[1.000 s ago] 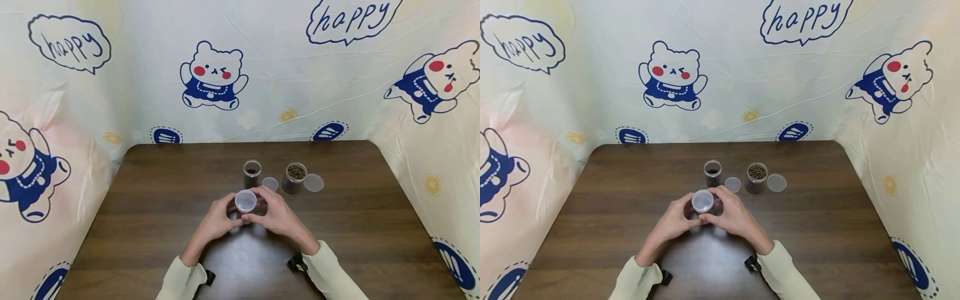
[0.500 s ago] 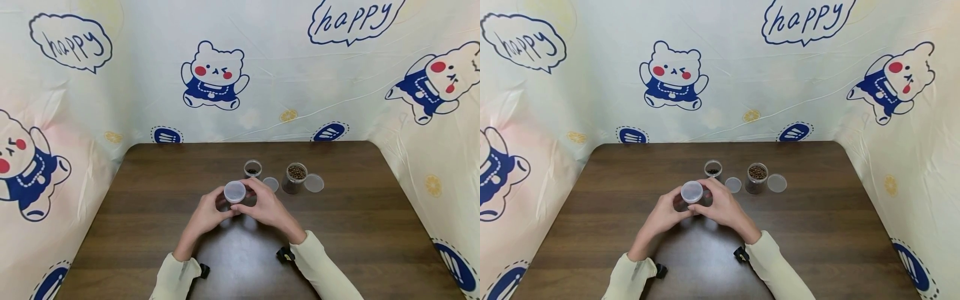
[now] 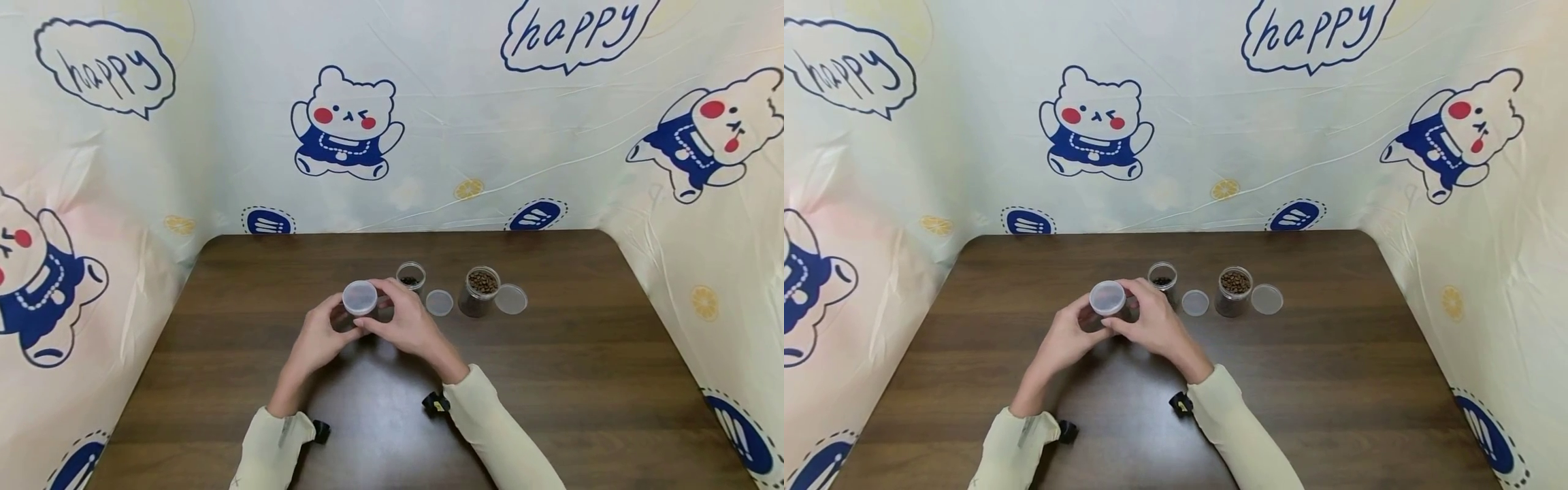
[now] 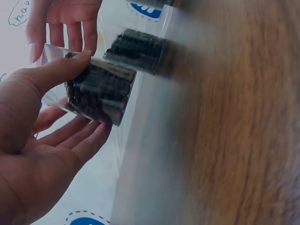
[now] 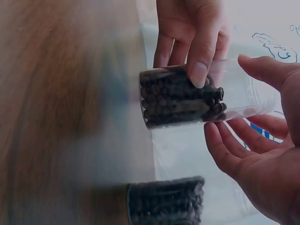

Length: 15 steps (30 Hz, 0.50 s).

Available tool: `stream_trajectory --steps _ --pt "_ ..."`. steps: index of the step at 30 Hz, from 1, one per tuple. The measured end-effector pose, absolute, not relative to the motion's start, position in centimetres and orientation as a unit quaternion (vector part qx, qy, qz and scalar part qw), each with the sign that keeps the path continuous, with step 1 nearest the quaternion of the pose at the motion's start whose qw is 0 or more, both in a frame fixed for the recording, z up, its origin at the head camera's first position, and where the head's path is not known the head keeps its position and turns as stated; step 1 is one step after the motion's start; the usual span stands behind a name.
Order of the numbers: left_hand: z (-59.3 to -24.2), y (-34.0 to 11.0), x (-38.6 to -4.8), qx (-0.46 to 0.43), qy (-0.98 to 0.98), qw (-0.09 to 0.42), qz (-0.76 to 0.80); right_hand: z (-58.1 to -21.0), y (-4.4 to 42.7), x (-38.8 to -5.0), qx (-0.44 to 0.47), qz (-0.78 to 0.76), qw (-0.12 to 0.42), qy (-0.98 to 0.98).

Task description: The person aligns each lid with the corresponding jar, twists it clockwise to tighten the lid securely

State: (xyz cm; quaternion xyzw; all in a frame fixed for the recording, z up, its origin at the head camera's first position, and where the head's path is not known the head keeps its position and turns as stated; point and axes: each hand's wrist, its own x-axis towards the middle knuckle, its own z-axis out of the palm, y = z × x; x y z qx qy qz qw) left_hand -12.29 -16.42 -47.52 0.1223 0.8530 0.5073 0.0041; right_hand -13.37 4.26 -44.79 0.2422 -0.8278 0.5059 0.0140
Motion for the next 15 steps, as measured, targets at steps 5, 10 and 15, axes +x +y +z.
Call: stream_trajectory --steps 5,10,15 --pt "-47.6 -17.1 -12.8 0.089 0.856 -0.006 0.508 -45.1 2.9 -14.2 0.247 0.517 0.018 -0.819" --pt "-47.9 -17.4 -13.4 0.054 0.851 -0.016 0.522 -45.9 1.6 -15.4 0.242 0.533 0.030 -0.810" --pt "-48.5 -17.9 -13.8 0.018 0.841 -0.024 0.540 -46.9 0.3 -16.4 0.220 0.540 0.016 -0.812"
